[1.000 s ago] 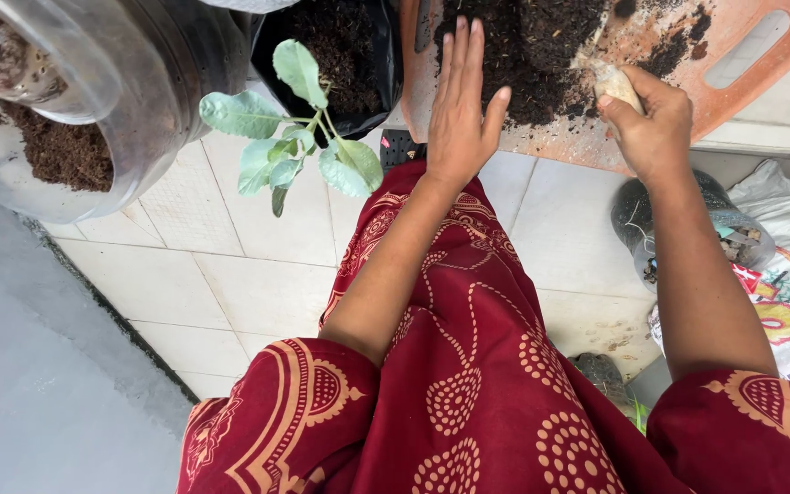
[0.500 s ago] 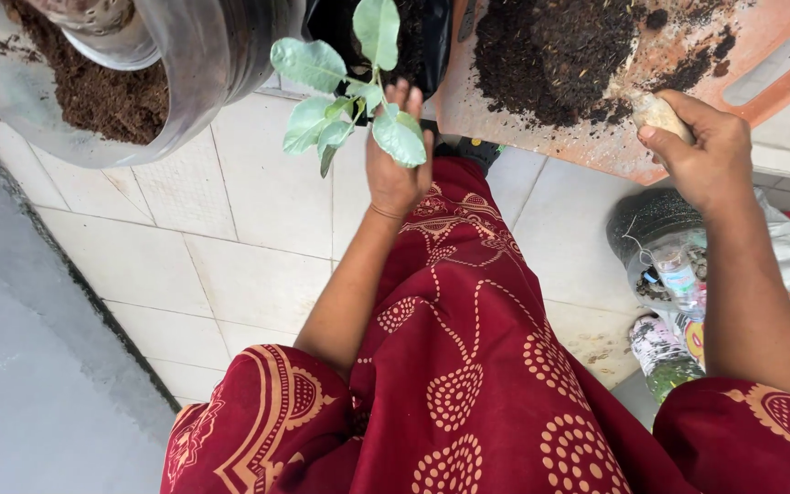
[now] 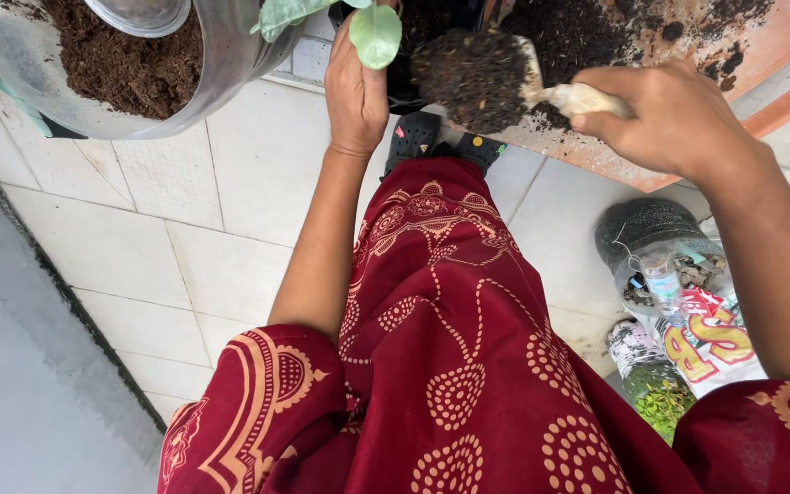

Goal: Planting a seedling from a plastic cup into a black polybag with soil.

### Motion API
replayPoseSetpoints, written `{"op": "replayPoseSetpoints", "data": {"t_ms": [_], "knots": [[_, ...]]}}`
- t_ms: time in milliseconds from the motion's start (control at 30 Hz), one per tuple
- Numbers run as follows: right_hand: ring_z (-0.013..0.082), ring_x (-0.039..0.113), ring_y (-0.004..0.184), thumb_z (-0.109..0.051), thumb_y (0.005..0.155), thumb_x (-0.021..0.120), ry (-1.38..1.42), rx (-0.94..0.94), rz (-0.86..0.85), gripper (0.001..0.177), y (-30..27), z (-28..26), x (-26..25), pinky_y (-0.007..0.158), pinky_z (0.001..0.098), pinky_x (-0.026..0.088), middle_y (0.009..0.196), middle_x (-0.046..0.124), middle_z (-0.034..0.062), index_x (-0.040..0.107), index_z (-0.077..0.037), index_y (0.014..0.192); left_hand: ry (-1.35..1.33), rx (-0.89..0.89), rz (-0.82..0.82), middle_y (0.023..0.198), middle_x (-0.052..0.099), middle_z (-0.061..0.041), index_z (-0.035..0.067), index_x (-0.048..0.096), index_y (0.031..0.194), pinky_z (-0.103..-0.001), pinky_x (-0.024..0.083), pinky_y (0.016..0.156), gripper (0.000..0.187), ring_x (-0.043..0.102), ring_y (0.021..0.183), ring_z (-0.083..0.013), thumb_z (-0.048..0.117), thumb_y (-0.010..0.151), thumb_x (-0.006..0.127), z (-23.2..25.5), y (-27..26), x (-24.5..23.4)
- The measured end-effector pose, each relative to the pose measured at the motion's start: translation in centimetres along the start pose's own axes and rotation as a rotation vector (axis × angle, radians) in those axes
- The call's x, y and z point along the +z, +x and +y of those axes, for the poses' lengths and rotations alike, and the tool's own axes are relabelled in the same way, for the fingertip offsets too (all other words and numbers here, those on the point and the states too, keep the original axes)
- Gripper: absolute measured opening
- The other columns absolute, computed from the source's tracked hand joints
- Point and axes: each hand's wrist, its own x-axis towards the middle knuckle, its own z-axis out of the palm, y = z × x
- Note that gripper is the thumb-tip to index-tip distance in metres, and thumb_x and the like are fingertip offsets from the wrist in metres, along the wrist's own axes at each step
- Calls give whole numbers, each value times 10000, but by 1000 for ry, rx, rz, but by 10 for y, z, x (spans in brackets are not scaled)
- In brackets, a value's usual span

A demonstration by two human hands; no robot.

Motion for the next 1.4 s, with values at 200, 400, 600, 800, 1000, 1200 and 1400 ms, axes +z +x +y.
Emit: {"op": "replayPoseSetpoints", "data": {"t_ms": [200,400,600,800,1000,1200,1400], "knots": [[411,697,978,-424,903,714,-176,-48,-200,466,54,-40,1,928,553,495,1021,755,201,749,-226,1323,-15,-8,10,1418,626,-202,7,633,1353,-439,437,1214,519,559,1398,-391,374,1138,336,-8,-3,-1],[301,743,757,-417,982,638,-74,185,-457,451,94,-69,-5,798,487,575,891,776,211,718,-128,1319,-116,-26,-15,1398,653,-178,8,647,1352,-429,450,1201,478,586,1369,-365,320,1132,361,1,1,-7],[281,652,637,-362,983,577,237,360,-614,475,120,-66,3,540,435,545,775,662,171,647,-16,1301,-23,-192,78,1278,731,-112,63,700,1262,-377,519,1127,304,684,1255,-297,255,1053,591,-5,-23,3],[260,679,639,-505,1000,629,22,333,-626,618,112,-89,-9,574,414,586,774,659,197,615,41,1288,280,-154,262,1311,670,-164,70,684,1198,-471,481,1091,320,568,1298,-367,137,895,762,-27,-59,21],[267,672,636,-297,845,756,203,288,-675,625,115,-50,18,580,429,586,749,665,158,574,25,1348,255,-382,285,1190,631,-216,3,544,1257,-464,524,985,377,619,1168,-358,97,945,733,-47,-58,30],[207,699,730,-561,984,661,-85,170,-515,623,110,-22,46,749,394,530,921,737,151,582,-207,1491,242,-437,178,1072,772,-75,128,673,1155,-361,636,864,249,791,930,-239,39,941,768,-77,-73,34],[251,696,678,-455,976,634,96,289,-427,559,84,-54,35,667,453,612,939,741,192,594,-226,1484,4,-443,353,1199,747,-63,97,593,1285,-325,641,912,369,770,1074,-178,-42,954,675,-44,-64,20]]}}
